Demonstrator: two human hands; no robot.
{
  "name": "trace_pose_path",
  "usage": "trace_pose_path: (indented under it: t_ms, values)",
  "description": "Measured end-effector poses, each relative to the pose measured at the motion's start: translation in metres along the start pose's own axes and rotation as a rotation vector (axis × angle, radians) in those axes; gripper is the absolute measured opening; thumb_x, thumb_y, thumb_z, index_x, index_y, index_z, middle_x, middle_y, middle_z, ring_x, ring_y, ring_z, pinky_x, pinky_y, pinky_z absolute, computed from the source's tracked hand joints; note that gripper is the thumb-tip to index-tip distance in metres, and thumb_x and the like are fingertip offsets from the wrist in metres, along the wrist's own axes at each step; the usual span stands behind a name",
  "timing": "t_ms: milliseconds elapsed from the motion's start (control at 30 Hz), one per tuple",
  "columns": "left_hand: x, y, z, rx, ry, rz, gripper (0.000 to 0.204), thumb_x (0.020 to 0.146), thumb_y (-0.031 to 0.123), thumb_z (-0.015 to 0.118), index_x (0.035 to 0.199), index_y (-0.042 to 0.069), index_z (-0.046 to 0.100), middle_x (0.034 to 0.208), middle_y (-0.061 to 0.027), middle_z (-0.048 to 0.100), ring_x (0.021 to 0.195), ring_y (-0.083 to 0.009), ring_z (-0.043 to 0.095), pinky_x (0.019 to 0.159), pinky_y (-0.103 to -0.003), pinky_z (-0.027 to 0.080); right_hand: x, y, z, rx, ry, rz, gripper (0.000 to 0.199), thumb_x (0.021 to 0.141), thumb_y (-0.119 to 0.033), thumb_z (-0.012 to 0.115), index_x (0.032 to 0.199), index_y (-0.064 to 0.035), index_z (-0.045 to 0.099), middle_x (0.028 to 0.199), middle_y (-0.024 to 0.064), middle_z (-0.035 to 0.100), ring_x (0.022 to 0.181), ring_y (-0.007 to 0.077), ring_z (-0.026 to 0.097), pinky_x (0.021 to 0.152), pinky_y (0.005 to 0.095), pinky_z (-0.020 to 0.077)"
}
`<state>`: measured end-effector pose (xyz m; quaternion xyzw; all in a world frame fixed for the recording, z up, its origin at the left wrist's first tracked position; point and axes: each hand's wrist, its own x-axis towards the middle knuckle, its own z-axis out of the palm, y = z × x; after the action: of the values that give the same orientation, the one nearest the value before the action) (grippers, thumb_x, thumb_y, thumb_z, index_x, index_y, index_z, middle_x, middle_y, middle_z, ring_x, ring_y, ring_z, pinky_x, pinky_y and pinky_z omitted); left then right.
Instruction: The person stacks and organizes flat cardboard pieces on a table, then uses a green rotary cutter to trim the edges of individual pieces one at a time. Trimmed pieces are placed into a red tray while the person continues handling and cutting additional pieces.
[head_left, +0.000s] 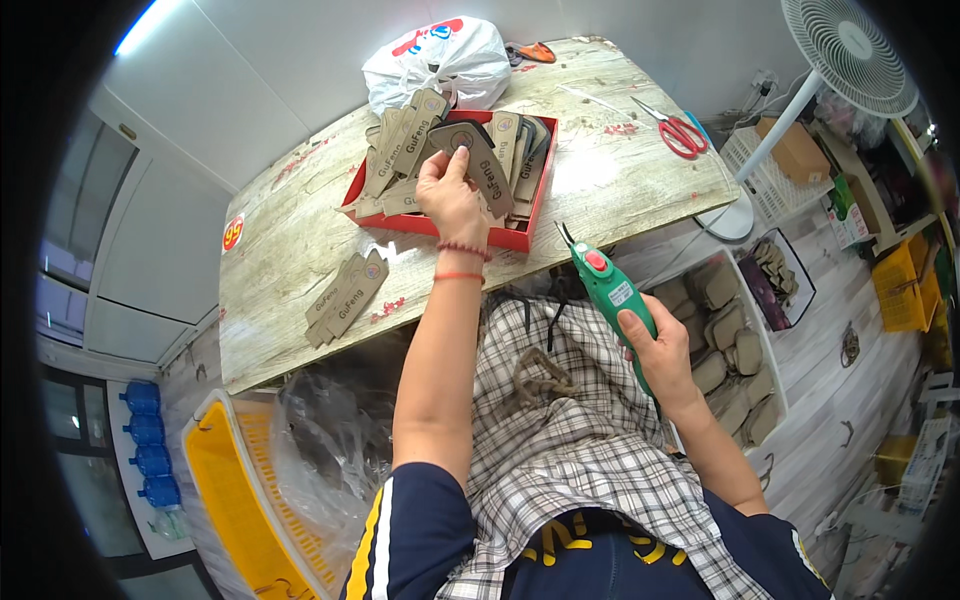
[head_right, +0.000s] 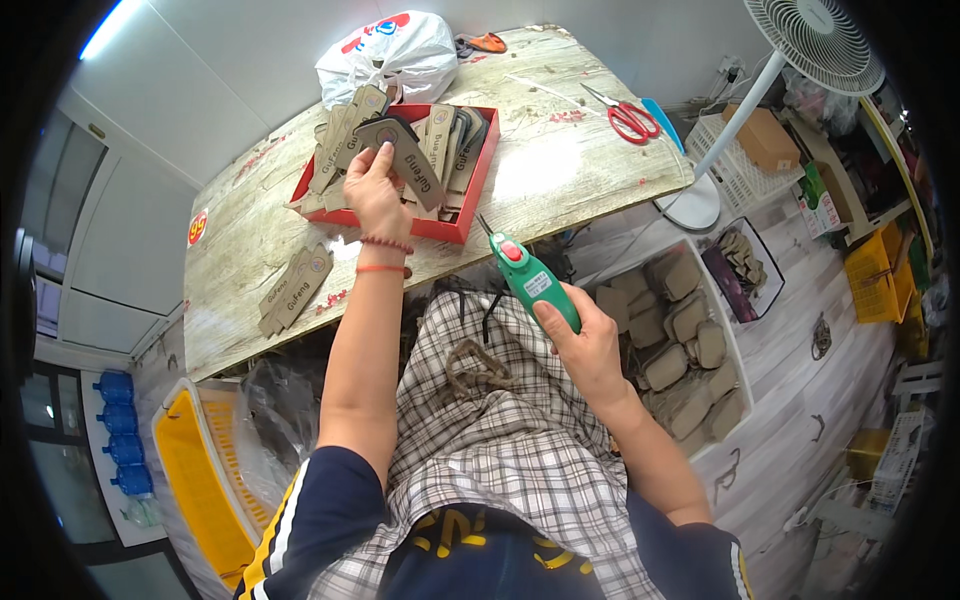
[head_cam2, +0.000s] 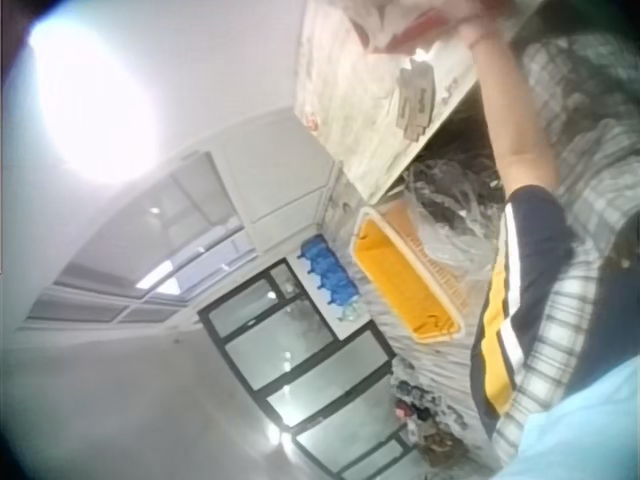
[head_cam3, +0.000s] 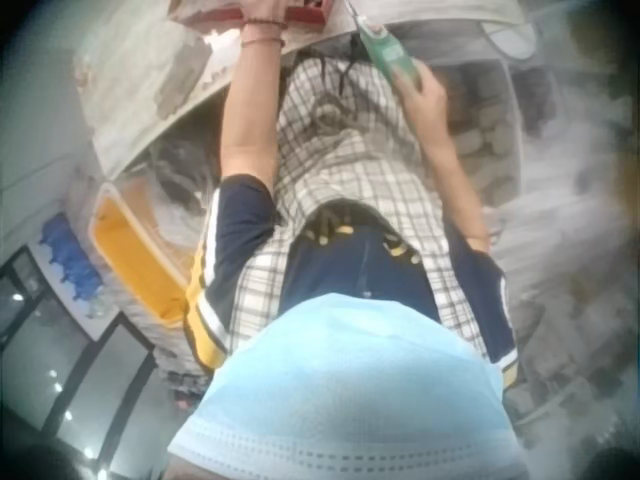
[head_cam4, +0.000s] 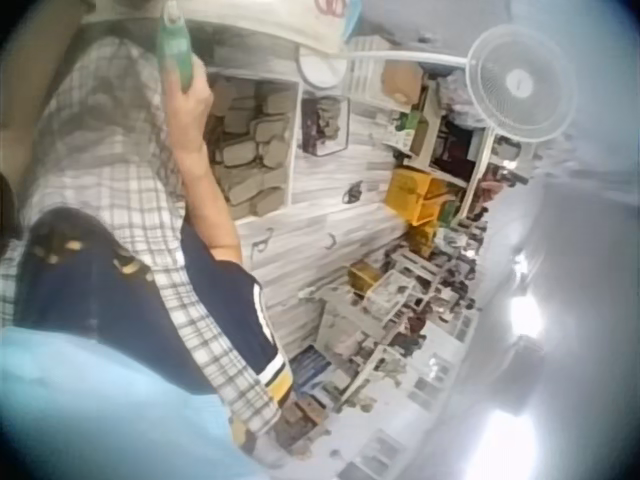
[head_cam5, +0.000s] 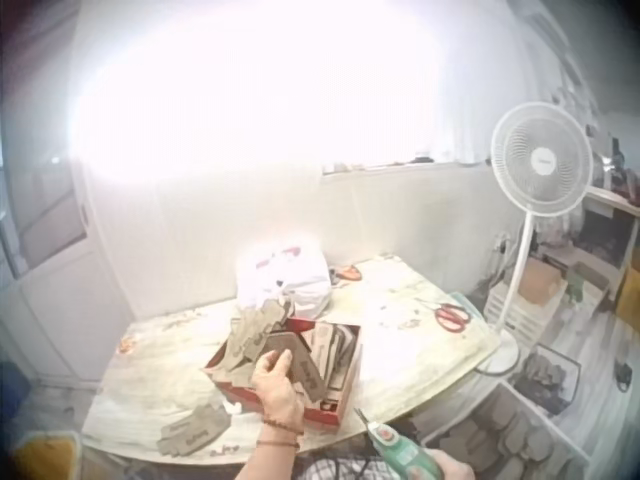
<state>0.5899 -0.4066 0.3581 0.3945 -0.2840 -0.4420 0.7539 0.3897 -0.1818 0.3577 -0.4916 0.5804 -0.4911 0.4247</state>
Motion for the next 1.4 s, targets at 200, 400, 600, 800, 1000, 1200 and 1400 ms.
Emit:
trace_pose_path:
  t_ms: [200, 400, 600, 800, 1000, 1200, 1400]
  values:
    - [-0.082, 0.033, -0.012, -0.153, -0.096, -0.147, 0.006, 0.088, 0.005, 0.067, 0.091, 0.003, 0.063, 0.085, -0.0036, 0.068, 0.068, -0.0083, 0.061, 0.059, -0.023, 0.049, 0.001, -0.020, 0.009, -0.048, 0.043, -0.077, 0.044, 0.092, -0.038, 0.065, 0.114, 0.0003, 0.062, 0.068, -0.0016, 0.055, 0.057, 0.0044, 0.046, 0.051, 0.0232, 0.0388]
    - [-0.125, 0.016, -0.014, -0.196, -0.039, -0.324, 0.011, 0.087, 0.009, 0.070, 0.092, 0.005, 0.062, 0.081, -0.0024, 0.068, 0.066, -0.0086, 0.061, 0.057, -0.021, 0.046, -0.011, -0.006, 0.004, -0.048, 0.021, -0.017, 0.043, 0.091, -0.037, 0.066, 0.114, -0.0001, 0.062, 0.070, -0.0010, 0.056, 0.058, 0.0047, 0.047, 0.052, 0.0230, 0.0399]
    - [-0.139, 0.003, -0.014, -0.185, -0.043, -0.394, 0.009, 0.087, 0.009, 0.070, 0.091, 0.004, 0.063, 0.082, -0.0023, 0.068, 0.065, -0.0077, 0.061, 0.056, -0.020, 0.046, -0.017, 0.001, -0.003, -0.045, 0.030, 0.012, 0.044, 0.091, -0.037, 0.065, 0.114, 0.0010, 0.062, 0.069, -0.0006, 0.056, 0.056, 0.0051, 0.047, 0.052, 0.0229, 0.0402]
    - [-0.148, -0.001, -0.019, -0.144, -0.086, -0.438, 0.007, 0.087, 0.007, 0.069, 0.090, 0.003, 0.065, 0.082, -0.0036, 0.069, 0.064, -0.0081, 0.062, 0.055, -0.021, 0.047, -0.016, 0.007, -0.005, -0.017, 0.028, 0.016, 0.045, 0.091, -0.038, 0.065, 0.112, 0.0017, 0.062, 0.069, 0.0002, 0.055, 0.056, 0.0057, 0.049, 0.051, 0.0231, 0.0408]
    - [-0.157, -0.006, -0.024, -0.053, -0.119, -0.453, 0.004, 0.086, 0.006, 0.069, 0.086, 0.002, 0.066, 0.079, -0.0035, 0.069, 0.062, -0.0076, 0.060, 0.055, -0.020, 0.046, -0.012, 0.005, -0.006, 0.008, 0.026, 0.020, 0.045, 0.091, -0.038, 0.065, 0.112, 0.0019, 0.062, 0.069, 0.0003, 0.055, 0.054, 0.0058, 0.048, 0.049, 0.0226, 0.0410]
    - [-0.153, -0.003, -0.035, 0.088, -0.185, -0.335, 0.007, 0.086, 0.004, 0.068, 0.090, -0.002, 0.068, 0.081, -0.0041, 0.069, 0.065, -0.0067, 0.060, 0.058, -0.019, 0.047, -0.013, 0.008, -0.009, 0.016, 0.017, 0.043, 0.045, 0.091, -0.039, 0.065, 0.112, 0.0008, 0.062, 0.070, 0.0002, 0.056, 0.054, 0.0056, 0.049, 0.049, 0.0218, 0.0414]
    - [-0.142, 0.007, -0.038, 0.082, -0.261, -0.252, 0.015, 0.087, 0.002, 0.066, 0.100, -0.006, 0.068, 0.086, -0.0046, 0.070, 0.073, -0.0076, 0.062, 0.067, -0.020, 0.051, -0.016, 0.009, -0.008, 0.003, -0.007, 0.042, 0.045, 0.091, -0.039, 0.065, 0.112, 0.0004, 0.062, 0.070, -0.0001, 0.056, 0.055, 0.0056, 0.049, 0.050, 0.0219, 0.0416]
